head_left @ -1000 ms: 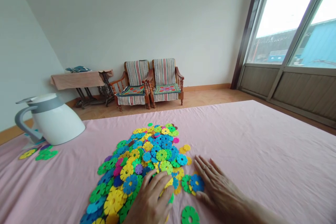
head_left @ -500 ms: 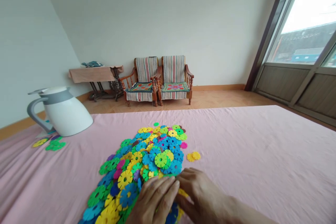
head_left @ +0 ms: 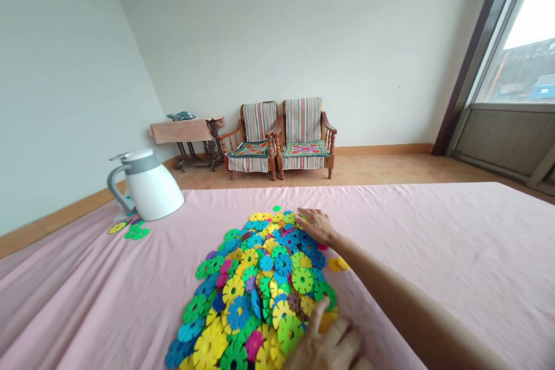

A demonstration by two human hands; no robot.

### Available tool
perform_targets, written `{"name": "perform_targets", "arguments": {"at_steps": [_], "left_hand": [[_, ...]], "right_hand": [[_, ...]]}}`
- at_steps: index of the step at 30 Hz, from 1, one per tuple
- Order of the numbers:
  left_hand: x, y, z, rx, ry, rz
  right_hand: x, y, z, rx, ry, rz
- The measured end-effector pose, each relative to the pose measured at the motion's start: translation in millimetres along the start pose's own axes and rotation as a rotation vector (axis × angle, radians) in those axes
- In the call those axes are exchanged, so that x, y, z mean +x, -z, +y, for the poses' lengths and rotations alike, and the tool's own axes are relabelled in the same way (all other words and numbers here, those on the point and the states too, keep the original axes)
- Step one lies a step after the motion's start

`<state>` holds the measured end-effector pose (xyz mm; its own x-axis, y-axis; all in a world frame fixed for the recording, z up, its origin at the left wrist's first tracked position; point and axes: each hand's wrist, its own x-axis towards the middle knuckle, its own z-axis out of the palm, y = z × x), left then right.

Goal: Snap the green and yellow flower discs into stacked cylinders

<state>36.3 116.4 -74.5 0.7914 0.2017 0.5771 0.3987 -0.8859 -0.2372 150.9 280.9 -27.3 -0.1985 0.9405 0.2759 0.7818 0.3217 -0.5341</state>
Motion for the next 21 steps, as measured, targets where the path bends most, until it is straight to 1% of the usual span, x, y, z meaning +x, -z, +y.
{"name": "perform_targets", "arguments": {"at_steps": [1, 3, 5, 7, 10, 12, 14, 18, 21], "left_hand": [[-2, 2.9, -4, 0.013, 0.021, -0.009], [-7, 16.0, -14, 0.049, 0.048, -0.046], [-13, 35.4, -27, 0.061, 0.035, -0.103], [-17, 55.8, -38, 0.03, 0.013, -0.189], [-22, 79.6, -52, -0.004, 0.063, -0.294], [-27, 88.5, -59, -0.023, 0.078, -0.344], [-36, 92.1, -67, -0.029, 0.081, -0.363], [-54, 96.2, -85, 0.003, 0.103, -0.35], [-60, 112.4, -93, 0.012, 0.095, -0.329]], "right_hand": [[-3, -3, -5, -0.006, 0.015, -0.014], [-13, -8, -15, -0.017, 0.039, -0.029], [-24, -11, -27, -0.018, 0.058, -0.034], [-34, -13, -38, -0.008, 0.073, -0.041], [-45, -15, -55, 0.014, 0.086, -0.054], [-49, -17, -67, 0.022, 0.095, -0.056], [-52, -22, -78, 0.017, 0.11, -0.049], [-54, -35, -99, 0.007, 0.11, -0.022], [-55, -34, -109, 0.095, 0.13, -0.043]]}}
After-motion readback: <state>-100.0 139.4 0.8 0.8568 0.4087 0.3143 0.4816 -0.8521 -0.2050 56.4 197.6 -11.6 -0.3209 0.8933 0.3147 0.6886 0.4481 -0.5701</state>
